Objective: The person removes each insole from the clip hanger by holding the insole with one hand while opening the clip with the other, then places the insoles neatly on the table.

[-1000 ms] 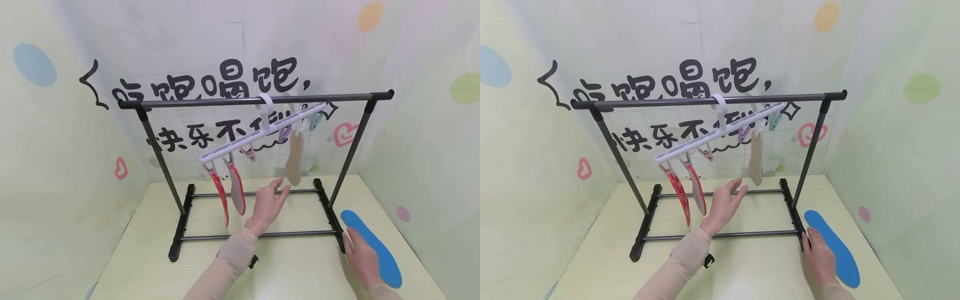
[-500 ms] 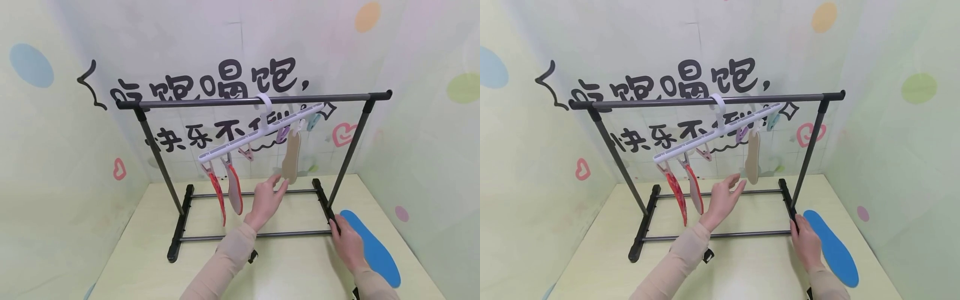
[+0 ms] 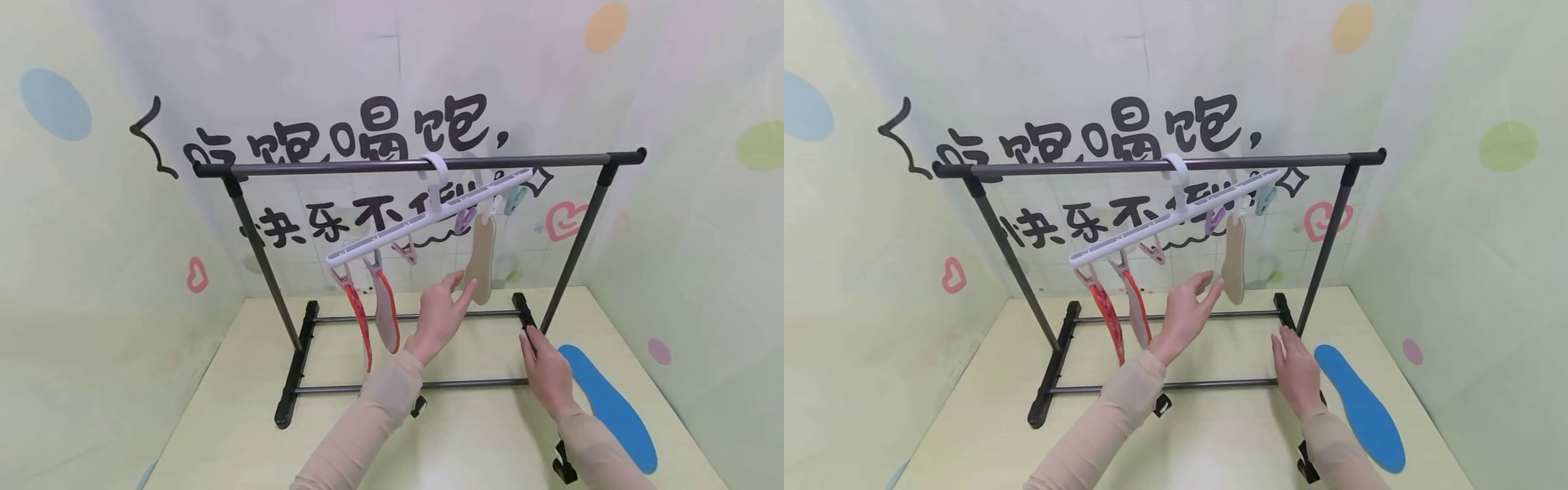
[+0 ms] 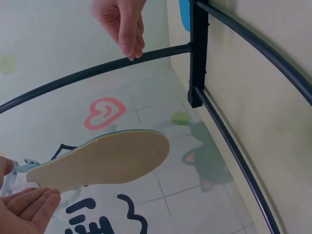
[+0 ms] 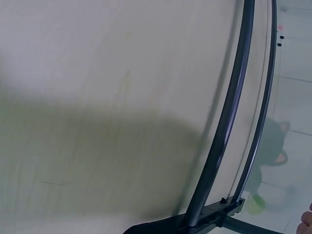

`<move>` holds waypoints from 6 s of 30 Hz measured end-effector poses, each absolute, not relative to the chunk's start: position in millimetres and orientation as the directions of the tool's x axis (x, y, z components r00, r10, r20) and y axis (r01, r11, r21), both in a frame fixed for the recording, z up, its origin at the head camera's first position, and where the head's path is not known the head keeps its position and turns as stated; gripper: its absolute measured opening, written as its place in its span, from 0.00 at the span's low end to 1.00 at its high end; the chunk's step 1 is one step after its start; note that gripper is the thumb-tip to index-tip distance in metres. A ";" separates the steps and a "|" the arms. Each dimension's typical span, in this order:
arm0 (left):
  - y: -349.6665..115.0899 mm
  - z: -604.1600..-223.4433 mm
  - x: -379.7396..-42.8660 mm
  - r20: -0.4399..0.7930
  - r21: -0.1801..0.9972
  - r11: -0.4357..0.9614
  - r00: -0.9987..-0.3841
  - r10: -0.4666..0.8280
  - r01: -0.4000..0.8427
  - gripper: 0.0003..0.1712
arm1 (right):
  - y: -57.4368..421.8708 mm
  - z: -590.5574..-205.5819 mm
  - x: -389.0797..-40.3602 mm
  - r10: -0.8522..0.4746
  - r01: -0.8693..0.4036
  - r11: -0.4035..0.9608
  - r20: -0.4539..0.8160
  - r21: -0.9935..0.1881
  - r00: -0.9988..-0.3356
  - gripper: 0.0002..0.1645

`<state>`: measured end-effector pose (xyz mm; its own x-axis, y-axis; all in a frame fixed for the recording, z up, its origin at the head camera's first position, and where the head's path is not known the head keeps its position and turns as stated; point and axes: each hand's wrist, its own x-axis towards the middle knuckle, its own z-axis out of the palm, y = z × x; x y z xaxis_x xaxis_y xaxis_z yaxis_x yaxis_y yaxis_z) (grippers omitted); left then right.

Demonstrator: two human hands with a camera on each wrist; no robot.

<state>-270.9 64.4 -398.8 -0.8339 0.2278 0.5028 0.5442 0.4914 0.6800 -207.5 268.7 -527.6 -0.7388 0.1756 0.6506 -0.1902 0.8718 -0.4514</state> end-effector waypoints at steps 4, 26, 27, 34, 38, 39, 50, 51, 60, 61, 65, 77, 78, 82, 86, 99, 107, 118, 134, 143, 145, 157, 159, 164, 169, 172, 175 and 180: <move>65.6 -399.8 -273.5 0.506 0.672 0.501 -0.832 0.227 0.545 0.26 | 262.6 -518.1 -215.3 0.176 -0.178 0.869 0.625 -0.461 -0.760 0.20; 65.4 -398.7 -290.3 0.519 0.640 0.547 -0.829 0.209 0.539 0.26 | 241.3 -486.6 -249.0 0.117 -0.189 0.855 0.535 -0.483 -0.837 0.30; 65.4 -398.1 -290.9 0.519 0.639 0.548 -0.829 0.211 0.540 0.26 | 240.9 -485.6 -250.0 0.114 -0.189 0.856 0.534 -0.480 -0.838 0.30; 68.1 -393.5 -298.2 0.502 0.641 0.555 -0.836 0.220 0.531 0.27 | 240.2 -482.7 -258.7 0.083 -0.207 0.864 0.535 -0.459 -0.841 0.31; 71.6 -391.4 -301.1 0.491 0.635 0.567 -0.841 0.228 0.524 0.28 | 241.0 -482.0 -263.2 0.065 -0.204 0.871 0.517 -0.447 -0.854 0.32; 72.5 -390.8 -301.6 0.488 0.635 0.569 -0.842 0.230 0.523 0.28 | 241.3 -481.7 -264.2 0.063 -0.203 0.872 0.514 -0.445 -0.855 0.32; 80.7 -382.4 -309.8 0.508 0.578 0.597 -0.818 0.271 0.556 0.28 | 236.9 -473.2 -278.2 0.045 -0.213 0.867 0.496 -0.451 -0.867 0.34; 81.3 -381.4 -310.9 0.509 0.571 0.603 -0.817 0.272 0.557 0.29 | 235.9 -472.4 -279.3 0.042 -0.212 0.868 0.493 -0.448 -0.869 0.34; 84.7 -374.2 -319.2 0.477 0.572 0.634 -0.840 0.259 0.520 0.30 | 229.8 -466.9 -290.9 0.035 -0.205 0.882 0.493 -0.424 -0.869 0.36; 84.8 -374.0 -319.9 0.473 0.577 0.633 -0.843 0.258 0.517 0.30 | 229.4 -466.9 -291.8 0.036 -0.206 0.884 0.499 -0.420 -0.866 0.36; 85.4 -372.8 -321.7 0.468 0.580 0.630 -0.845 0.260 0.515 0.30 | 228.1 -466.4 -295.6 0.049 -0.218 0.880 0.537 -0.422 -0.842 0.33; 89.0 -366.8 -323.2 0.494 0.568 0.631 -0.832 0.253 0.529 0.29 | 228.7 -462.2 -309.3 0.050 -0.247 0.871 0.578 -0.425 -0.815 0.27; 89.4 -366.7 -323.0 0.497 0.568 0.629 -0.831 0.251 0.530 0.29 | 228.7 -461.9 -309.6 0.050 -0.250 0.870 0.582 -0.424 -0.812 0.26; 89.8 -367.1 -322.5 0.509 0.563 0.633 -0.826 0.240 0.531 0.28 | 227.8 -461.5 -311.8 0.035 -0.270 0.877 0.613 -0.398 -0.789 0.19; 89.7 -367.6 -322.2 0.508 0.565 0.632 -0.827 0.241 0.531 0.29 | 225.6 -461.0 -311.2 0.027 -0.278 0.883 0.632 -0.378 -0.774 0.15; 90.2 -365.0 -317.6 0.517 0.540 0.644 -0.818 0.254 0.542 0.28 | 225.4 -467.9 -298.7 0.012 -0.324 0.875 0.685 -0.359 -0.728 0.10; 93.2 -367.6 -312.8 0.503 0.565 0.623 -0.824 0.260 0.541 0.28 | 230.8 -475.3 -291.1 -0.006 -0.354 0.872 0.717 -0.337 -0.697 0.18; 98.0 -368.6 -306.0 0.531 0.532 0.629 -0.802 0.273 0.567 0.28 | 236.3 -487.9 -279.1 -0.037 -0.383 0.876 0.751 -0.293 -0.659 0.25; 109.6 -349.8 -298.7 0.565 0.505 0.600 -0.763 0.313 0.620 0.25 | 233.4 -498.0 -268.5 -0.074 -0.417 0.875 0.783 -0.245 -0.617 0.31; 116.0 -342.3 -298.4 0.587 0.480 0.593 -0.739 0.331 0.647 0.22 | 230.6 -504.3 -263.5 -0.077 -0.425 0.878 0.811 -0.220 -0.580 0.30; 117.0 -341.2 -298.9 0.584 0.481 0.600 -0.744 0.324 0.639 0.23 | 229.2 -505.8 -262.1 -0.087 -0.432 0.877 0.815 -0.210 -0.573 0.31; 119.6 -335.6 -300.3 0.570 0.467 0.628 -0.755 0.325 0.623 0.22 | 223.2 -507.0 -254.0 -0.119 -0.463 0.869 0.836 -0.173 -0.535 0.32; 121.2 -335.3 -300.6 0.572 0.460 0.635 -0.754 0.323 0.621 0.22 | 222.8 -507.6 -253.9 -0.128 -0.472 0.867 0.842 -0.162 -0.524 0.33; 124.9 -334.6 -300.0 0.581 0.416 0.679 -0.751 0.313 0.605 0.22 | 220.9 -510.7 -253.6 -0.146 -0.486 0.864 0.860 -0.129 -0.488 0.32; 126.6 -335.2 -299.1 0.574 0.418 0.688 -0.759 0.306 0.594 0.23 | 219.9 -513.2 -252.3 -0.140 -0.494 0.860 0.873 -0.127 -0.467 0.31; 127.4 -335.6 -298.7 0.579 0.422 0.681 -0.756 0.304 0.598 0.24 | 219.8 -513.8 -251.9 -0.137 -0.496 0.859 0.874 -0.130 -0.466 0.31; 127.9 -334.8 -297.9 0.576 0.416 0.684 -0.755 0.312 0.600 0.26 | 219.3 -513.8 -251.7 -0.133 -0.495 0.858 0.874 -0.134 -0.466 0.31; 128.3 -332.4 -296.6 0.554 0.388 0.708 -0.763 0.333 0.590 0.28 | 218.1 -513.1 -250.7 -0.122 -0.489 0.860 0.874 -0.144 -0.471 0.29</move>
<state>-296.6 128.3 -332.4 -0.7632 0.3334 0.5536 0.5904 0.7079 0.3876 -250.7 218.1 -513.1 -0.4711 -0.1218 0.8736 -0.4895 0.8600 -0.1441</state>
